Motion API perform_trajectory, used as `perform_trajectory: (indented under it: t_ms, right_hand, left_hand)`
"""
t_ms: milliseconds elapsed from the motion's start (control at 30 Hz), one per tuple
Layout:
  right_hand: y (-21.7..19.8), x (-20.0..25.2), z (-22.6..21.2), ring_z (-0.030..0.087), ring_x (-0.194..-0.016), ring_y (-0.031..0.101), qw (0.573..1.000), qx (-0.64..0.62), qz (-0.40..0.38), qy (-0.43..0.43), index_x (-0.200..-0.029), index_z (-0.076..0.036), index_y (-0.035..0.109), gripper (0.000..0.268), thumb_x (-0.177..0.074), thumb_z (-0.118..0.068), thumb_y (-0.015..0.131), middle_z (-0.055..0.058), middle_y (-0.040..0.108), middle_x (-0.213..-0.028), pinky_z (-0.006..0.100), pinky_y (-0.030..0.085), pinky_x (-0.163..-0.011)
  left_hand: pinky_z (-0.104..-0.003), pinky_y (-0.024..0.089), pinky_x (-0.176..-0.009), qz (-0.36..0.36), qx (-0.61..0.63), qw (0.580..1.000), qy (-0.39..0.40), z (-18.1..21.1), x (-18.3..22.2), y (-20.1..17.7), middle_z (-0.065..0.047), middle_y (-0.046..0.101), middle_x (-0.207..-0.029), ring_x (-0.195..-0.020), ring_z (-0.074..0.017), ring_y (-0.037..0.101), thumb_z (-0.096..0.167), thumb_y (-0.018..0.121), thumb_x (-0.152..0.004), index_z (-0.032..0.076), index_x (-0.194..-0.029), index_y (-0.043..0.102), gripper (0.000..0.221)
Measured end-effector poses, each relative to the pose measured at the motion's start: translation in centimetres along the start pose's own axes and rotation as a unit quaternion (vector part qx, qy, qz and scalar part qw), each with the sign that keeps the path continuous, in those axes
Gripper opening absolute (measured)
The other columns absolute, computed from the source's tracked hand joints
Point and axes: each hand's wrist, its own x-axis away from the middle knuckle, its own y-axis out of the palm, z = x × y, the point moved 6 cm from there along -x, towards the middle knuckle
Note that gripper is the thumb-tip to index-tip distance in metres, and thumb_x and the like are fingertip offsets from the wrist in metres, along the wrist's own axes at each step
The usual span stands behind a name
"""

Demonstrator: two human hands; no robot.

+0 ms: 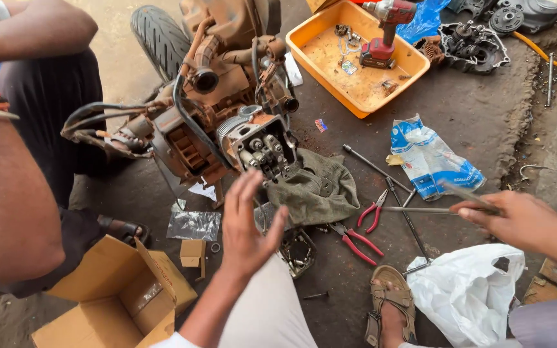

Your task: The person sits on the ground beside a motorcycle with its engine partially disassembled and uses a long bar tool to work on the cylinder head area. They then fit a timing chain and sprocket onto the engine, holding the chain in place and using pliers to press and secure components.

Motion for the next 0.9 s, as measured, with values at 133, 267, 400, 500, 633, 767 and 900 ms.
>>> perform_trajectory:
  t_ms: [133, 267, 400, 500, 633, 767, 900]
  right_hand:
    - [0.3, -2.3, 0.7, 0.02, -0.08, 0.075, 0.946, 0.308, -0.057, 0.084, -0.113, -0.033, 0.083, 0.04, -0.091, -0.06, 0.063, 0.006, 0.078, -0.085, 0.041, 0.061, -0.079]
    - [2.9, -6.6, 3.4, 0.03, -0.078, 0.074, 0.944, 0.313, 0.071, -0.075, -0.12, -0.031, 0.077, 0.036, -0.093, -0.048, 0.061, 0.011, 0.078, -0.087, 0.044, 0.059, -0.075]
    - [10.5, -11.7, 3.9, 0.029, -0.086, 0.07, 0.919, 0.165, 0.177, -0.311, -0.122, -0.024, 0.071, 0.04, -0.084, -0.011, 0.064, 0.008, 0.069, -0.095, 0.044, 0.056, -0.075]
    - [18.7, -17.2, 5.7, 0.029, -0.086, 0.064, 0.894, 0.294, 0.122, -0.315, -0.126, -0.025, 0.068, 0.049, -0.08, -0.009, 0.066, 0.007, 0.062, -0.093, 0.044, 0.053, -0.075]
    - [25.8, -22.8, 8.7, 0.029, -0.09, 0.064, 0.877, 0.287, 0.035, -0.384, -0.125, -0.022, 0.068, 0.052, -0.075, -0.009, 0.07, 0.006, 0.063, -0.098, 0.042, 0.052, -0.079]
    - [24.2, -29.6, 5.6, 0.028, -0.103, 0.069, 0.843, 0.21, -0.14, -0.476, -0.123, -0.019, 0.071, 0.058, -0.067, -0.016, 0.083, 0.005, 0.073, -0.11, 0.044, 0.053, -0.085]
    - [13.6, -33.9, -5.2, 0.016, -0.085, 0.079, 0.884, -0.008, -0.11, -0.454, -0.12, -0.011, 0.072, 0.035, -0.085, -0.016, 0.076, 0.007, 0.08, -0.096, 0.03, 0.06, -0.076]
  left_hand:
    - [-0.05, 0.036, -0.124, -0.02, -0.101, 0.995, 0.002, -0.9, -4.1, 0.0, -0.019, 0.041, -0.16, -0.15, -0.0359, 0.04, 0.039, 0.079, -0.09, 0.011, -0.158, 0.036, 0.084]
    - [-0.054, 0.031, -0.116, -0.049, -0.179, 0.982, 0.026, -0.6, -5.9, 1.9, -0.028, 0.027, -0.163, -0.15, -0.0428, 0.029, 0.048, 0.085, -0.077, 0.006, -0.159, 0.026, 0.109]
    - [-0.055, 0.028, -0.118, -0.057, -0.247, 0.967, 0.003, -1.2, -5.9, 3.2, -0.026, 0.027, -0.162, -0.15, -0.0421, 0.028, 0.052, 0.086, -0.075, 0.003, -0.158, 0.027, 0.113]
    - [-0.051, 0.03, -0.121, -0.037, -0.261, 0.964, -0.015, -1.4, -6.1, 3.1, -0.022, 0.035, -0.161, -0.151, -0.0374, 0.034, 0.046, 0.084, -0.08, 0.004, -0.156, 0.038, 0.099]
    - [-0.048, 0.034, -0.124, 0.002, -0.282, 0.959, -0.035, -0.6, -6.2, 2.9, -0.019, 0.044, -0.159, -0.151, -0.0349, 0.04, 0.039, 0.084, -0.087, 0.004, -0.151, 0.049, 0.081]
    - [-0.049, 0.039, -0.121, 0.028, -0.267, 0.96, -0.077, 0.0, -6.9, 3.4, -0.021, 0.05, -0.154, -0.148, -0.038, 0.044, 0.032, 0.083, -0.085, 0.001, -0.145, 0.054, 0.074]
    - [-0.049, 0.039, -0.122, 0.053, -0.244, 0.961, -0.12, 1.2, -7.2, 3.5, -0.017, 0.053, -0.151, -0.148, -0.038, 0.046, 0.028, 0.084, -0.083, 0.003, -0.14, 0.058, 0.067]
